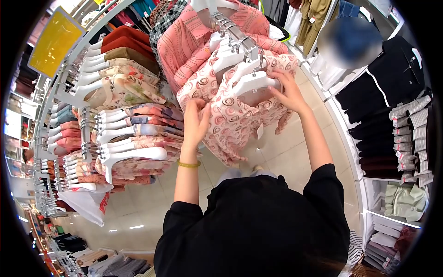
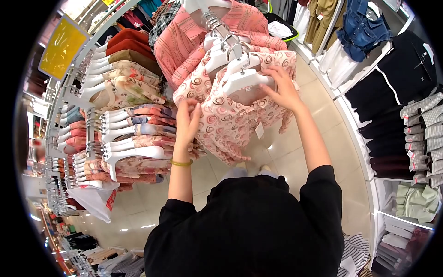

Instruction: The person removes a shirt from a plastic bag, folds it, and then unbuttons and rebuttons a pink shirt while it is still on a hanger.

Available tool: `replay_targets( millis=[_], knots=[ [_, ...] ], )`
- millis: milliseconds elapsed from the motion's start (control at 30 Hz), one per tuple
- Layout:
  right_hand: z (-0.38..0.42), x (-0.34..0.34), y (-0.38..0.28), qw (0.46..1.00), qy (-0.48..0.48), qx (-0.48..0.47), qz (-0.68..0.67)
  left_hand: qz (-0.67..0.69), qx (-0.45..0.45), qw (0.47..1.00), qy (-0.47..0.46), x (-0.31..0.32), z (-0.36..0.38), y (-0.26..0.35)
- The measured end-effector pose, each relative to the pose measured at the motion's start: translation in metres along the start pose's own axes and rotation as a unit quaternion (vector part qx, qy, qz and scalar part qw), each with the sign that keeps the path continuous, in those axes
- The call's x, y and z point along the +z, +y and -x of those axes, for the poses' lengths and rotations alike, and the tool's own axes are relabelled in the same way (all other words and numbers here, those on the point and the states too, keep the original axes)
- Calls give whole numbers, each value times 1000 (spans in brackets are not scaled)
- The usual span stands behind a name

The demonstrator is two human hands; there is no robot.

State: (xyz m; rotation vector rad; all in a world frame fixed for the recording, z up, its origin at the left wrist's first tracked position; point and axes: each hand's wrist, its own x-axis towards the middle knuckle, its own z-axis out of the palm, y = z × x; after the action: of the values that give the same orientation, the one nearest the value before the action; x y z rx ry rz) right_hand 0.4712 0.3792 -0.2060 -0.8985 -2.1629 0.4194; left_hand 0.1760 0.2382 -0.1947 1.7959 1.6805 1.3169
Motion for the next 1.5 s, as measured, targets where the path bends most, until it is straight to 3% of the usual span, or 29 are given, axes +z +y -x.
replay_targets(
  millis=[100, 200, 267, 333, 367, 600, 667, 800, 867, 900, 1000, 1100, 1267, 1333, 1467, 1500],
  knots=[
    [-16, -7, -5, 995, 91, 42, -25, -86, 70, 986, 125, -5, -24, -13],
    [-40, -3, 12, 994, 97, 28, 35, -188, 85, 970, 127, -10, -46, -27],
    [-55, 8, 27, 994, 95, 8, 44, -196, 71, 972, 108, -6, -58, -51],
    [-70, 14, 30, 997, -5, 56, -53, -246, 26, 968, 36, -4, -68, -59],
    [-74, 15, 32, 993, -87, 75, 12, -247, 12, 969, 16, -3, -72, -63],
    [-72, 23, 36, 992, -61, 74, -76, -226, 27, 973, -37, -9, -90, -76],
    [-73, 15, 26, 976, -80, 142, -145, -220, -38, 969, -101, -12, -97, -64],
    [-89, 18, 38, 990, -90, 89, -62, -296, -52, 943, -145, -1, -109, -49],
    [-96, 24, 31, 991, 5, 21, 136, -304, -52, 942, -130, 2, -108, -48],
    [-101, 21, 26, 995, 3, 43, 94, -292, -1, 951, -104, 5, -107, -51],
    [-121, 31, 41, 996, 50, -39, 59, -297, -37, 944, -137, 9, -109, -56],
    [-136, 43, 54, 994, 49, -54, 84, -290, -32, 941, -169, 7, -110, -54],
    [-145, 45, 56, 994, 21, -28, 108, -258, -6, 955, -143, 8, -104, -52],
    [-148, 36, 48, 990, -43, 34, 133, -226, 5, 961, -160, 7, -103, -52],
    [-149, 37, 48, 992, -35, 16, 120, -222, -13, 960, -170, 6, -97, -41],
    [-148, 42, 53, 994, 6, -27, 107, -221, -12, 961, -168, 4, -94, -39]
  ],
)
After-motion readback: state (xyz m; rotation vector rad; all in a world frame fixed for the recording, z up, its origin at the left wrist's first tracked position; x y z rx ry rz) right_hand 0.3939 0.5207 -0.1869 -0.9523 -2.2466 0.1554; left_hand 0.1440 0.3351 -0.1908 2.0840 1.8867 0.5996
